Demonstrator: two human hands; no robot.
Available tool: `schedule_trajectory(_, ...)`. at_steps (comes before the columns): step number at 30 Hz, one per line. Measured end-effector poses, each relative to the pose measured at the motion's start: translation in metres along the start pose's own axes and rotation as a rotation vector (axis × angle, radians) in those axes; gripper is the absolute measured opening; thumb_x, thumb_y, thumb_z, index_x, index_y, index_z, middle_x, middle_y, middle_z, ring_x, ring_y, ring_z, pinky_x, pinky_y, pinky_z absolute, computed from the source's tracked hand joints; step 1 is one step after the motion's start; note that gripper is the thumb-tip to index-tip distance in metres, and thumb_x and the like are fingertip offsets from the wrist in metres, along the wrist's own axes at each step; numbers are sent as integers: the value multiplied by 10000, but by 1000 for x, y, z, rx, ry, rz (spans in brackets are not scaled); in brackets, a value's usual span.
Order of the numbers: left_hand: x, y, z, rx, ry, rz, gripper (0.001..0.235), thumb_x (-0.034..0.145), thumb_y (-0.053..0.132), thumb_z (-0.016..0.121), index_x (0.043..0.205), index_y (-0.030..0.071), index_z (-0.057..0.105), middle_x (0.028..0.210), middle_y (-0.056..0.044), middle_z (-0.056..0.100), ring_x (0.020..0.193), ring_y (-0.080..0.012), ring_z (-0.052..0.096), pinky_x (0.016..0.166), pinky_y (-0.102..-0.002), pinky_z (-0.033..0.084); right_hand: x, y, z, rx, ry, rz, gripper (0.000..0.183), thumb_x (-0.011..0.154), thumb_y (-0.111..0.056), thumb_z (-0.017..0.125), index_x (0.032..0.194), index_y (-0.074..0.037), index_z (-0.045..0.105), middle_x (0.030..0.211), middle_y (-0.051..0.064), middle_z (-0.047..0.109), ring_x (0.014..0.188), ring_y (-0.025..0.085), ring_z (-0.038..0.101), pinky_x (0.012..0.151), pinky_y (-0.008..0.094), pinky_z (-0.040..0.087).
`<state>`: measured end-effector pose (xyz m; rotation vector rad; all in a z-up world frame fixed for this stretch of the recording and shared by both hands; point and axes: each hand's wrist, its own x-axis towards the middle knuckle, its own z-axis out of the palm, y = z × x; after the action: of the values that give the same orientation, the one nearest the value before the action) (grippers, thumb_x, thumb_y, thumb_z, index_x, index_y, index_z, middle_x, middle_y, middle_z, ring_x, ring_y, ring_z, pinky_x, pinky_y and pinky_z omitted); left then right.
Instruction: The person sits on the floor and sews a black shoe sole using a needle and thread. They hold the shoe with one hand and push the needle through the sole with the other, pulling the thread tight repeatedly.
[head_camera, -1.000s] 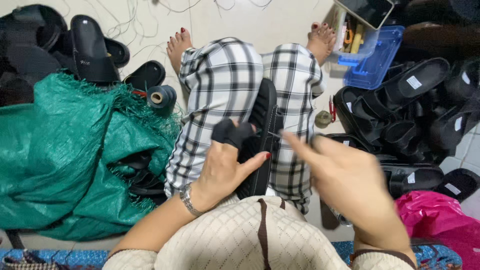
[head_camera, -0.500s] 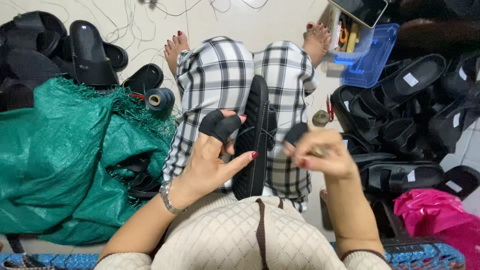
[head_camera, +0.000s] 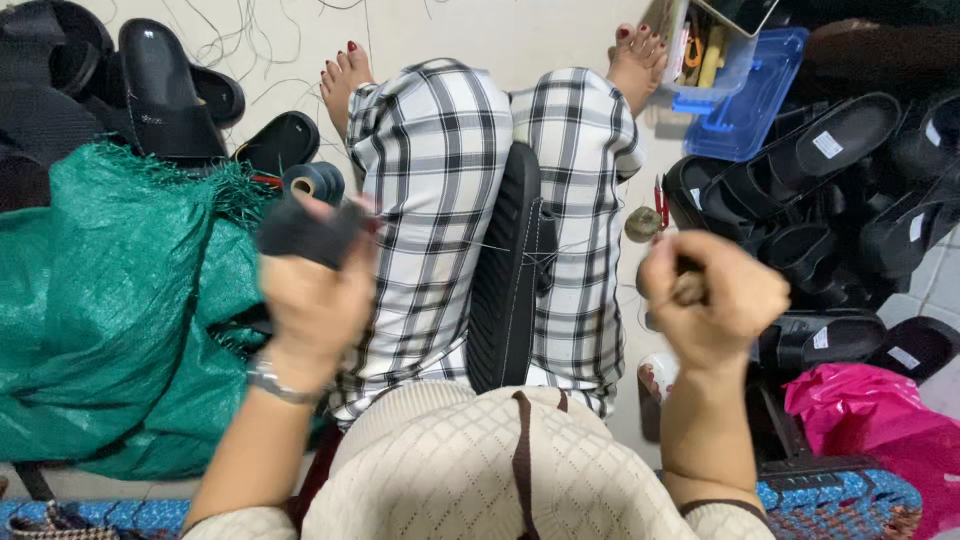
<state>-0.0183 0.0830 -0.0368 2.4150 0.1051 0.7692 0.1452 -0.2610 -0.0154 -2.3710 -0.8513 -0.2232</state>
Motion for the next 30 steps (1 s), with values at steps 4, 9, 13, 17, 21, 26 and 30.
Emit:
schedule_trajectory(4,23,1,-20,-94,-7,-270,212,973,-31,763,1184,-33,743,1106,-151,589,952,-317,616,796,-378,534,16,-19,-13,274,-118,183,82,843,-63,835,902,-108,802,640,36,685,565,242,648,554,303,497)
schedule_trajectory(9,24,22,-2,-127,-66,-219,256,929,75,784,1169,8,728,1151,-168,583,1064,-358,580,881,-414,504,31,-51,2,516,-229,225,144,825,-93,799,968,-89,791,710,84,707,664,216,632,677,305,514)
schedule_trajectory(13,26,40,0,-187,-150,-266,286,935,140,760,1192,27,706,1208,-164,553,938,-302,597,793,-394,528,27,-51,18,1007,-496,165,55,821,-152,789,806,-101,772,721,56,736,770,180,573,785,329,487)
schedule_trajectory(17,19,37,4,-232,-115,-291,313,937,120,752,1234,38,695,1301,-169,533,552,-162,586,621,-377,550,55,-33,3,1173,-597,43,188,840,-243,730,832,-60,770,779,105,747,779,224,629,749,355,495)
schedule_trajectory(21,19,41,4,-298,-132,-316,288,922,134,762,1193,50,711,1260,-168,556,757,-250,645,722,-381,556,56,-29,5,1035,-661,29,106,775,-159,787,717,-84,740,692,72,632,599,189,586,571,305,494)
schedule_trajectory(26,25,43,10,-319,-133,-307,290,908,145,773,1178,53,724,1225,-174,580,1109,-362,642,954,-419,523,49,-3,3,796,-581,158,53,710,-47,773,701,-73,727,600,90,656,514,219,605,515,336,486)
schedule_trajectory(30,30,45,9,-348,-137,-347,274,900,113,780,1165,62,733,1163,-138,595,896,-266,600,778,-364,509,31,2,3,361,-232,283,147,795,-4,790,858,-120,726,862,67,670,747,209,613,683,291,464)
